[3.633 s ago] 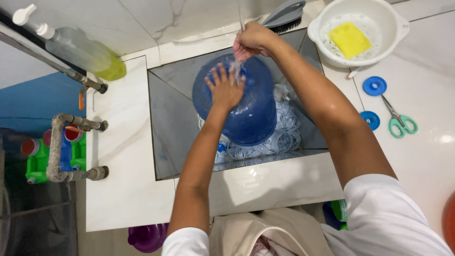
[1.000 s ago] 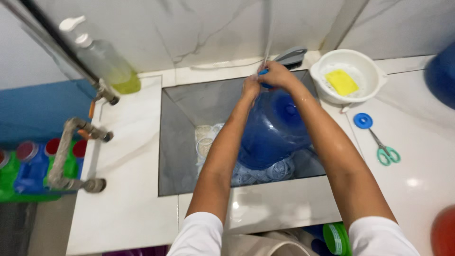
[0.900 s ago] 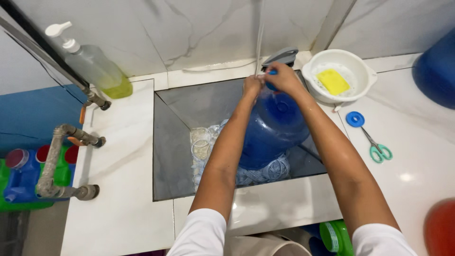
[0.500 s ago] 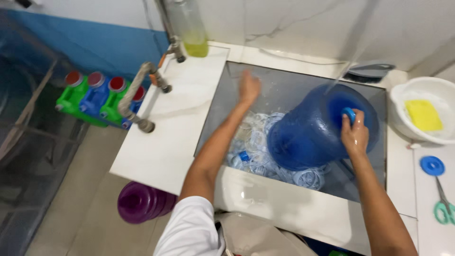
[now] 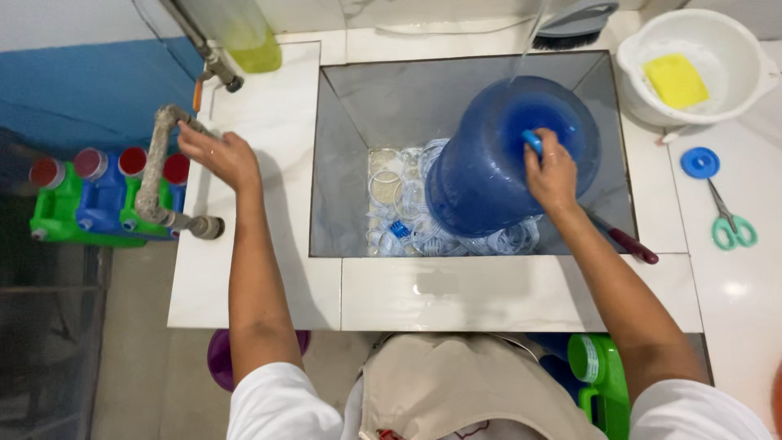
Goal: The person scrubs the exterior of large water dispenser bottles with a sponge, rinses them under running water, and wipes them dry with a cloth. They then place shrink-wrap seals on the bottle necks and use a heat gun to shrink the seals. The person handles multiple bottles of different colors.
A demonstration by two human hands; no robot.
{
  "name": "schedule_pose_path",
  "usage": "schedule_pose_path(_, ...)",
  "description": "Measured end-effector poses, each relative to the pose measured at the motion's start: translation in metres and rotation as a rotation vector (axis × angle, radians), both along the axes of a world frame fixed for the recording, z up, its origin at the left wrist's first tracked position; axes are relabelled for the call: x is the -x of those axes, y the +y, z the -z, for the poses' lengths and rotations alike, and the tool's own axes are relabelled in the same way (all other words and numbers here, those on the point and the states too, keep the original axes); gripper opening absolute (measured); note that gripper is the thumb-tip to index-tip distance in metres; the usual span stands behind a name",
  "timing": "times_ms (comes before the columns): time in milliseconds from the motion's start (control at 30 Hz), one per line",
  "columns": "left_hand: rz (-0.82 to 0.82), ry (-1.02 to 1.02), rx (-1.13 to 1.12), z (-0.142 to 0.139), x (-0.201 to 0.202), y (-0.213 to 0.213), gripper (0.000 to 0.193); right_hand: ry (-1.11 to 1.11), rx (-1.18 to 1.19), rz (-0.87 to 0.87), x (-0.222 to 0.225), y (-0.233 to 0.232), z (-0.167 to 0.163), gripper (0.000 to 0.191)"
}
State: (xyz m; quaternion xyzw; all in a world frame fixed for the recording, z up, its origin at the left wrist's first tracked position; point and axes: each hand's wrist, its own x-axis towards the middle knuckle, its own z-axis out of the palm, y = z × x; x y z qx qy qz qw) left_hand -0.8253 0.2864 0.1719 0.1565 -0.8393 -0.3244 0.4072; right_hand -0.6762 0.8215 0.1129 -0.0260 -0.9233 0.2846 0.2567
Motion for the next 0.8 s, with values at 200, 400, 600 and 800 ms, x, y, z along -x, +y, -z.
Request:
schedule_pose_path(200,0.050,-0.018,0.044,0.014,-0.012,-0.006,0.085,0.028,-0.108,-0.127,0.009,-0.054,-0.015,0.034)
schedule_pose_path(400,0.050,-0.020,0.078,0.019,-0.006,-0.004,0.085,0.002,-0.128,-0.160,0.035,-0.047,-0.021,0.032)
schedule_pose_path(600,0.118,-0.129,0.218,0.045,-0.025,-0.006,0.057,0.008,-0.089,-0.079,0.022,-0.036,-0.009,0.031)
schedule_pose_path(800,0.233,-0.332,0.293,0.076,-0.011,0.071,0.067,-0.233,0.232,-0.063,0.000,-0.049,-0.024,0.041)
